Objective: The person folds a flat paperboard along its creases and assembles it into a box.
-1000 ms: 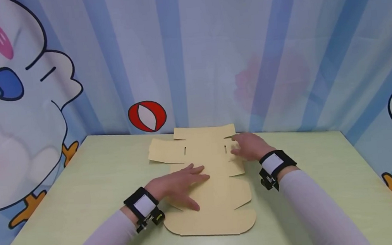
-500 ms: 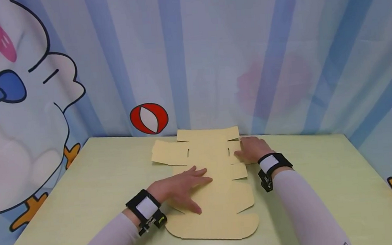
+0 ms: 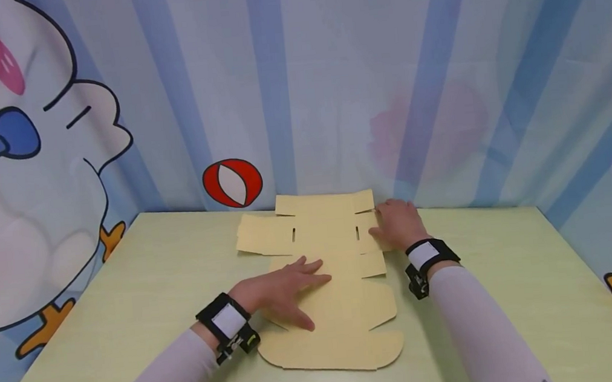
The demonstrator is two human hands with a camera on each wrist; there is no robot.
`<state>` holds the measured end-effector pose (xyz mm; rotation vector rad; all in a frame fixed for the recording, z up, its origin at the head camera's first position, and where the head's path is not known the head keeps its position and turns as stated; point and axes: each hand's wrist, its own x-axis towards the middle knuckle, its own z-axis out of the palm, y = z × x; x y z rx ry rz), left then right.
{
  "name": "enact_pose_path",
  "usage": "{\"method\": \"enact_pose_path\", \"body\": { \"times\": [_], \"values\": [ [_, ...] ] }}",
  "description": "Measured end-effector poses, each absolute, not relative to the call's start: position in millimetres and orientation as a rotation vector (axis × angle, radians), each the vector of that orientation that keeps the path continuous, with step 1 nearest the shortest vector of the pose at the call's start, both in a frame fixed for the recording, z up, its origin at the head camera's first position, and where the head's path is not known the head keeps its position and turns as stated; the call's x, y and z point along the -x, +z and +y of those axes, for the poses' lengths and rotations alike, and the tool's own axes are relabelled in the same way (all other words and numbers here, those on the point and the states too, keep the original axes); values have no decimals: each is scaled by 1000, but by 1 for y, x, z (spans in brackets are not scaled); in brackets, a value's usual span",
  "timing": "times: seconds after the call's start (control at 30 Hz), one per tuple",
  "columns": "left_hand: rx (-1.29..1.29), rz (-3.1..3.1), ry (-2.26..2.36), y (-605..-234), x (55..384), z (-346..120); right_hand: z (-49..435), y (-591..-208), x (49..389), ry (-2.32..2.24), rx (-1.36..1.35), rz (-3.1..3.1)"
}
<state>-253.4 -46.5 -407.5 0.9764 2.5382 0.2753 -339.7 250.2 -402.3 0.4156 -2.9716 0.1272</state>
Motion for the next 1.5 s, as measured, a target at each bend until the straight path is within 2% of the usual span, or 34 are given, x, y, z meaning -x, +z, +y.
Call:
{"method": "enact_pose_path", "body": {
  "times": [0.73, 1.07, 1.5],
  "values": [
    [-1018, 2537, 230, -409, 272, -43, 250, -387, 326, 410, -281, -2584],
    [-1006, 2516, 272, -409, 284, -44, 257, -391, 314, 558, -330, -2588],
    [-978, 2525, 326, -409, 284, -47, 259, -394, 313, 483, -376, -2570]
  ]
}}
